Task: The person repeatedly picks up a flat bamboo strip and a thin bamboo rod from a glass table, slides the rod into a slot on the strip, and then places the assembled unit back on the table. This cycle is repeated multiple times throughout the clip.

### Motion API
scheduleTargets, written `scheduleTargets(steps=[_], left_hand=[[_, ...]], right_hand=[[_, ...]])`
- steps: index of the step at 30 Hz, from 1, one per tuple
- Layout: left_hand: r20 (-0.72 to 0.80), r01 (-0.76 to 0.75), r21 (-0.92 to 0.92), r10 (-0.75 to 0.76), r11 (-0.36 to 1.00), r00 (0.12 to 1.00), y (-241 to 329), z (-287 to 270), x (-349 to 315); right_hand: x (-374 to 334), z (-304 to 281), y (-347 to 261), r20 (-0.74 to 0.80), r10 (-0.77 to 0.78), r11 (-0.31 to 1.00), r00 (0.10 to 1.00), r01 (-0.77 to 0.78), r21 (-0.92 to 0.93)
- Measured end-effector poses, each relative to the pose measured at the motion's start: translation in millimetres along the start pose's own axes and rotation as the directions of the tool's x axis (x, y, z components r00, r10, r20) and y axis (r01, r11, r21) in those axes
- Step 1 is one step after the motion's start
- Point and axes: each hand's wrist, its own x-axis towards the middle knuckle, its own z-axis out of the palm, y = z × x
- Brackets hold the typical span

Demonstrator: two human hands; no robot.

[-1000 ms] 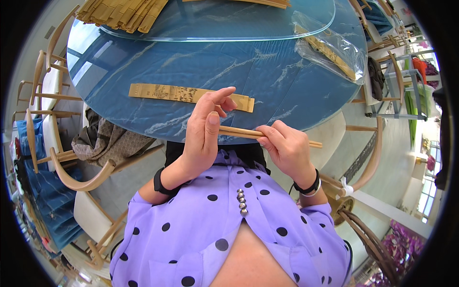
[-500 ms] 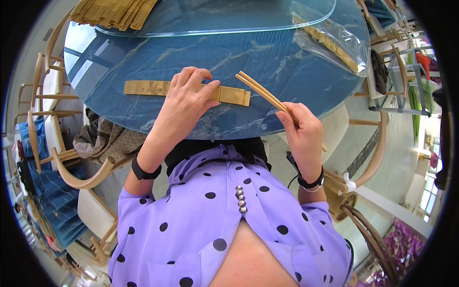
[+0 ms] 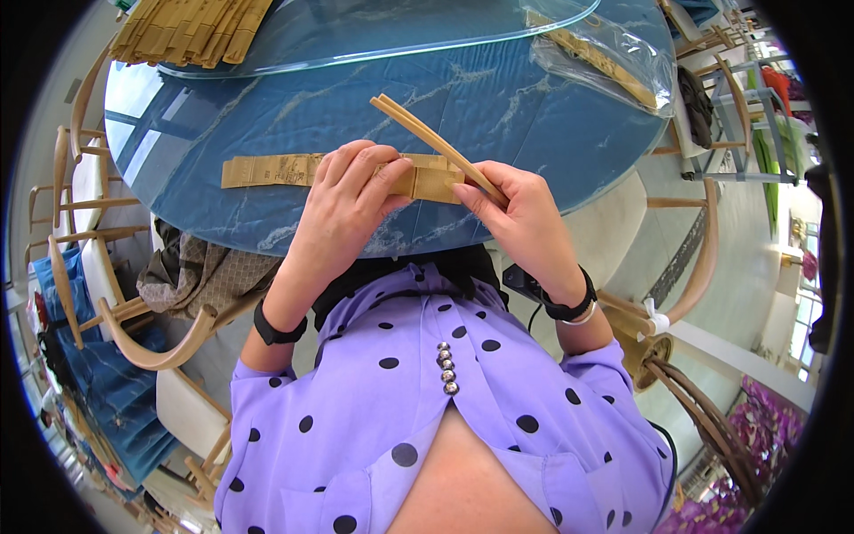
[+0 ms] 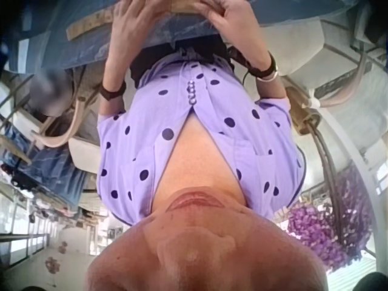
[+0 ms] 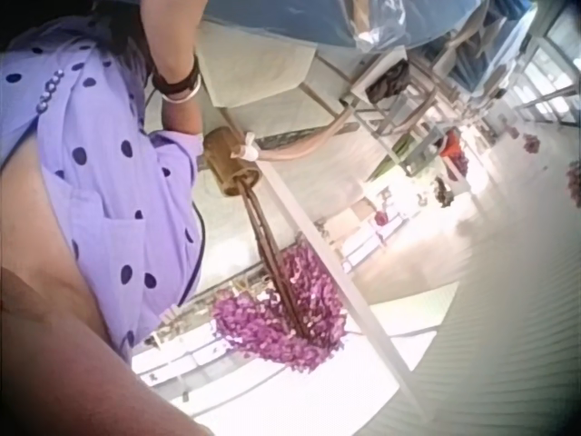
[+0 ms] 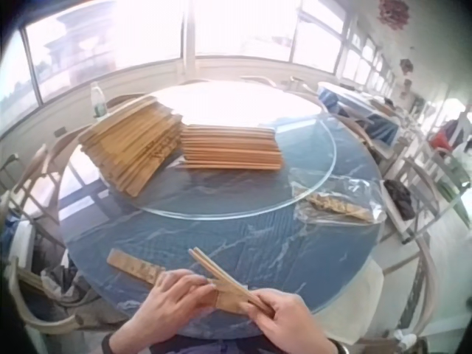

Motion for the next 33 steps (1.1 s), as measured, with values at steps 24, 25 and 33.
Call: scheduleTargets(steps=[24, 25, 33], left_hand=[[0.057, -0.222, -0.140, 0.232, 0.965, 0.971, 7, 6, -1], [0.060, -0.225, -0.142, 0.235, 0.964, 0.970, 8, 6, -1], [0.102, -0.220, -0.034, 0.223, 0.975, 0.970, 14, 8, -2]], right_hand=[[6, -8, 1, 0.472, 0.086, 0.830, 0.877, -0.326, 0.453], [6, -6, 1, 0.472, 0.092, 0.834, 0.877, -0.327, 0.445], [2, 6, 2, 0.339, 0.093, 0.886, 0.936, -0.233, 0.402]])
